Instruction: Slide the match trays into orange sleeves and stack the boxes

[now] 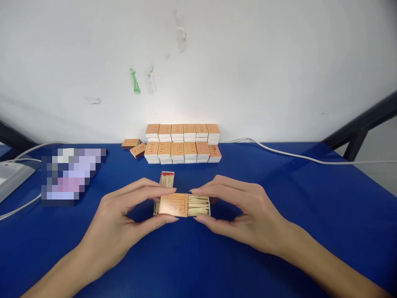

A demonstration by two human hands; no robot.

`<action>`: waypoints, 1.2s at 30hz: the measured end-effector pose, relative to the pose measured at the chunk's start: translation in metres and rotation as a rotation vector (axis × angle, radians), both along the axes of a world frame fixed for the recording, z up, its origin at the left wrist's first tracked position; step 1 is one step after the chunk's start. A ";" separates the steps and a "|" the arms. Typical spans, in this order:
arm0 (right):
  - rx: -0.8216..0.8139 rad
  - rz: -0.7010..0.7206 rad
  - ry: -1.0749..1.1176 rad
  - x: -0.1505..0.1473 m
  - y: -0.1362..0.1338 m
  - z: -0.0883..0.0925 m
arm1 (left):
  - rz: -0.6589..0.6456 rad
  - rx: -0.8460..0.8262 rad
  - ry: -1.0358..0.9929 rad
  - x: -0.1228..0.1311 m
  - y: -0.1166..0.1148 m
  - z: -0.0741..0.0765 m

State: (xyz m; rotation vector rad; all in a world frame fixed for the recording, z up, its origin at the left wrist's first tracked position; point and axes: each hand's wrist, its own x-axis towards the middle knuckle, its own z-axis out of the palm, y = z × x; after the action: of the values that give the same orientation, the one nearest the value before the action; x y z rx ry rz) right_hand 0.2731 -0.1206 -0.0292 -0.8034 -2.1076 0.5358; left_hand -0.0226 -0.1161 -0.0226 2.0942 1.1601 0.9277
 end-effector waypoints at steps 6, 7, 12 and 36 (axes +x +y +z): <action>-0.005 0.007 -0.012 0.001 -0.006 0.005 | -0.063 -0.191 -0.164 0.004 0.000 0.009; 0.001 0.011 -0.002 0.000 -0.006 0.005 | -0.069 -0.237 -0.202 0.004 0.000 0.009; -0.019 0.065 0.086 -0.006 -0.009 0.007 | -0.142 -0.457 -0.335 0.005 0.001 0.008; -0.388 0.306 0.007 -0.023 -0.033 0.004 | -0.504 -1.058 -0.521 0.012 -0.017 0.005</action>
State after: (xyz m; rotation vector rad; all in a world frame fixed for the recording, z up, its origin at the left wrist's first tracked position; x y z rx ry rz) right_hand 0.2498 -0.1533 -0.0256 -0.6853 -2.1624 1.1345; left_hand -0.0110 -0.1326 -0.0173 1.0830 0.5693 0.4018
